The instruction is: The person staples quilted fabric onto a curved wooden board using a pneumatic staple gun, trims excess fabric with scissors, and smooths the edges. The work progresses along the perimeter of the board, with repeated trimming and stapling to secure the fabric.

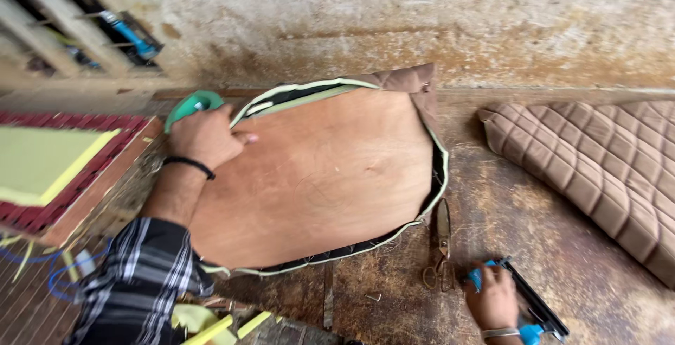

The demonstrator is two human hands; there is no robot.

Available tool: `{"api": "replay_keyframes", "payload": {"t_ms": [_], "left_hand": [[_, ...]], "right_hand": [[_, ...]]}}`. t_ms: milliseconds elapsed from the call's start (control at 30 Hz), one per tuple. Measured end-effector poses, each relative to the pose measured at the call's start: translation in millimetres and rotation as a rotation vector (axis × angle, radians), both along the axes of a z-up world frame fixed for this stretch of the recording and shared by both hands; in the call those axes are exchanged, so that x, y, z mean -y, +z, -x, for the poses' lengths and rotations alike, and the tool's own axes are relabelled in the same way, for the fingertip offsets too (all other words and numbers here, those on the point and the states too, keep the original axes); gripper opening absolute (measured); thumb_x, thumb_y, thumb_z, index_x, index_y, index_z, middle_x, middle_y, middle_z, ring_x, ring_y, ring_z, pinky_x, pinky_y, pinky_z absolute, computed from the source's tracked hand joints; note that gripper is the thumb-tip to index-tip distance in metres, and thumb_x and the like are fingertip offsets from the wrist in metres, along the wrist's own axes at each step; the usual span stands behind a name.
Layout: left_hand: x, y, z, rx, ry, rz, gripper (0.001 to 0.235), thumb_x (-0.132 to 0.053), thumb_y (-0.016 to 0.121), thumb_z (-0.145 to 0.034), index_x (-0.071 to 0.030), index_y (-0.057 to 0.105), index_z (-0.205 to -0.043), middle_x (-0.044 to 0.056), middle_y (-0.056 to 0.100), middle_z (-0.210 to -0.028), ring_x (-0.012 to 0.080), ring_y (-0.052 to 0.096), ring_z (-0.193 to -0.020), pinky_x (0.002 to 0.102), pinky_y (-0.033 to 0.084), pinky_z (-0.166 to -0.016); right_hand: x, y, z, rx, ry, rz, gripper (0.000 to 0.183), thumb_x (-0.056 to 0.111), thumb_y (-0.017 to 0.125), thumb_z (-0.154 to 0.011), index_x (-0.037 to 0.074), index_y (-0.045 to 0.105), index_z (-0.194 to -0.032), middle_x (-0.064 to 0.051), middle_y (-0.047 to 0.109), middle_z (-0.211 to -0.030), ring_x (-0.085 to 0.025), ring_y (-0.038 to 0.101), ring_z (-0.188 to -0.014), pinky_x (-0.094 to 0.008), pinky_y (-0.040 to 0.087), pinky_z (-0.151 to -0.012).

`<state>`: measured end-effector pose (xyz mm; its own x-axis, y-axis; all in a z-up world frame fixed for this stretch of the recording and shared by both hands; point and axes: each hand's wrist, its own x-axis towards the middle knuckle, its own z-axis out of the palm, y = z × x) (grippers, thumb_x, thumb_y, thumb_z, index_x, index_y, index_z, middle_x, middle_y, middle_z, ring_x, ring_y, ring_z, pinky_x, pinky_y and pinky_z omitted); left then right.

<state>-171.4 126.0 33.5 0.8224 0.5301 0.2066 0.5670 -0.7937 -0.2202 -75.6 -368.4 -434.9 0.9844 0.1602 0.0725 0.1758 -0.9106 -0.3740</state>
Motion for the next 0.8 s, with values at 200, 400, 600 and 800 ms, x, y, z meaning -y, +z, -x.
{"api": "replay_keyframes", "payload": {"t_ms": [200, 400, 600, 800], "left_hand": [[-89, 2, 42, 0.114, -0.242, 0.602, 0.085, -0.053, 0.085, -0.077, -0.010, 0.050, -0.141, 0.010, 0.068, -0.127, 0.0246, 0.064, -0.116, 0.041, 0.050, -0.097], [-111, -94, 97, 0.557, -0.238, 1.089, 0.053, -0.036, 0.082, -0.083, -0.012, 0.067, -0.127, -0.001, 0.074, -0.118, 0.0114, 0.065, -0.109, 0.032, 0.051, -0.096], [-112, -133, 83, 0.751, -0.312, 0.818, 0.051, -0.044, 0.086, -0.080, -0.006, 0.073, -0.112, 0.006, 0.079, -0.100, 0.0165, 0.073, -0.091, 0.033, 0.058, -0.080], [-71, -128, 69, 0.925, -0.286, 0.731, 0.057, -0.054, 0.087, -0.072, -0.007, 0.076, -0.102, 0.011, 0.079, -0.090, 0.0241, 0.078, -0.078, 0.037, 0.060, -0.070]], "right_hand": [[-91, -19, -33, -0.126, 0.335, 0.084, 0.071, 0.051, 0.083, -0.075, 0.006, 0.060, -0.124, -0.022, 0.068, -0.122, -0.038, 0.067, -0.117, -0.046, 0.058, -0.102], [-85, -19, -44, -0.280, 0.083, 0.091, 0.082, 0.049, 0.089, -0.070, 0.008, 0.054, -0.132, -0.029, 0.054, -0.135, -0.046, 0.068, -0.111, -0.050, 0.060, -0.090], [-73, -22, -25, -0.109, -0.053, -0.119, 0.074, 0.029, 0.090, -0.063, 0.011, 0.061, -0.129, -0.022, 0.063, -0.124, -0.041, 0.068, -0.111, -0.050, 0.057, -0.094], [-97, -23, 10, -0.607, -0.503, -0.542, 0.056, 0.030, 0.087, -0.069, 0.007, 0.068, -0.117, -0.017, 0.068, -0.100, -0.031, 0.071, -0.090, -0.043, 0.058, -0.081]]}}
